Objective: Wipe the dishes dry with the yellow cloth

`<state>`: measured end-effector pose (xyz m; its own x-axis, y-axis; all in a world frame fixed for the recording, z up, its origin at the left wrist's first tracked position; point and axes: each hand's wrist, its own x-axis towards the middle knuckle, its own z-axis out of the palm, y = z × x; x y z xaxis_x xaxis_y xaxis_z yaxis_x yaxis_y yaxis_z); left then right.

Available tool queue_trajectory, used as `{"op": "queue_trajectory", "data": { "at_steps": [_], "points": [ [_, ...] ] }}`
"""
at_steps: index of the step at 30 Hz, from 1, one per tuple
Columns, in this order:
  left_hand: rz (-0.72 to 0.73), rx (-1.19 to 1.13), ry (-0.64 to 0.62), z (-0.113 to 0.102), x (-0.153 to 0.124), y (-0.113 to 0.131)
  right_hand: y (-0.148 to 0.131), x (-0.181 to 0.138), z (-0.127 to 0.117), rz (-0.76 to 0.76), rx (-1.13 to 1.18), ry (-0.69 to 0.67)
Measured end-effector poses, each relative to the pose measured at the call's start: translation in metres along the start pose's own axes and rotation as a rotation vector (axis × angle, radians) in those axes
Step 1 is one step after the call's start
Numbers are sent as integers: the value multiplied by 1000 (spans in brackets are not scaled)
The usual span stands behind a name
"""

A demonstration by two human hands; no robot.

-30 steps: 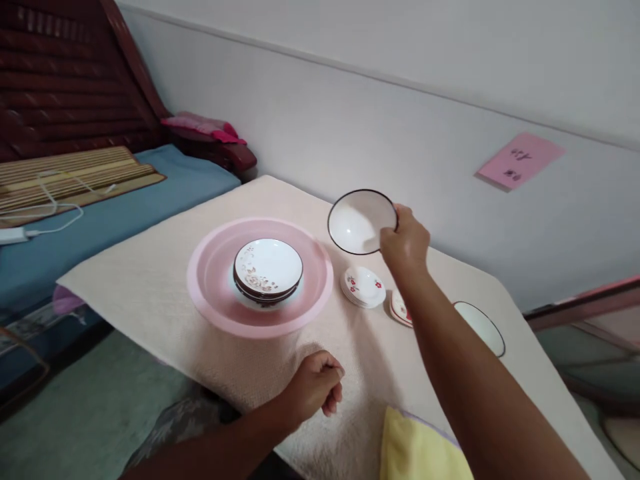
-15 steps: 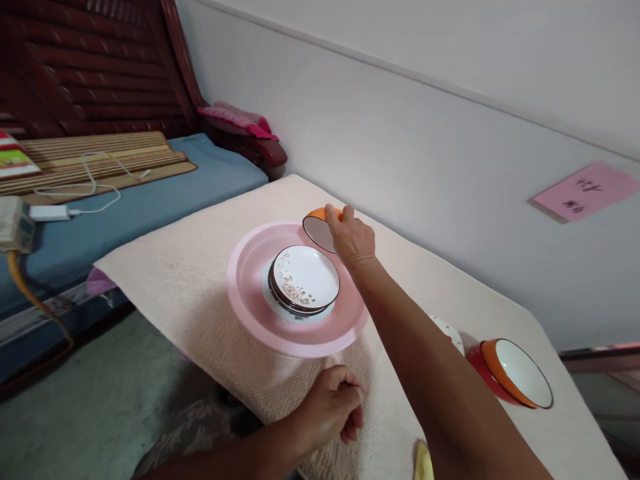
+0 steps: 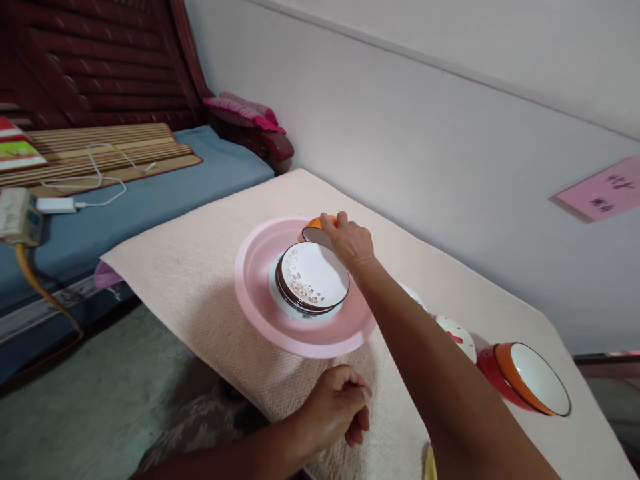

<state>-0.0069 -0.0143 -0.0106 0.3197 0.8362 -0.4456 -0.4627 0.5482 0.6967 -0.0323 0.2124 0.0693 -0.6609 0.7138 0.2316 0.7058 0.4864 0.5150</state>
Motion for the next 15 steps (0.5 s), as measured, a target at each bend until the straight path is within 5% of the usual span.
{"op": "queue_trajectory", "data": {
  "at_steps": [15],
  "points": [
    [-7, -18, 8, -1, 4, -2, -21, 5, 4, -147, 55, -113]
  ]
}}
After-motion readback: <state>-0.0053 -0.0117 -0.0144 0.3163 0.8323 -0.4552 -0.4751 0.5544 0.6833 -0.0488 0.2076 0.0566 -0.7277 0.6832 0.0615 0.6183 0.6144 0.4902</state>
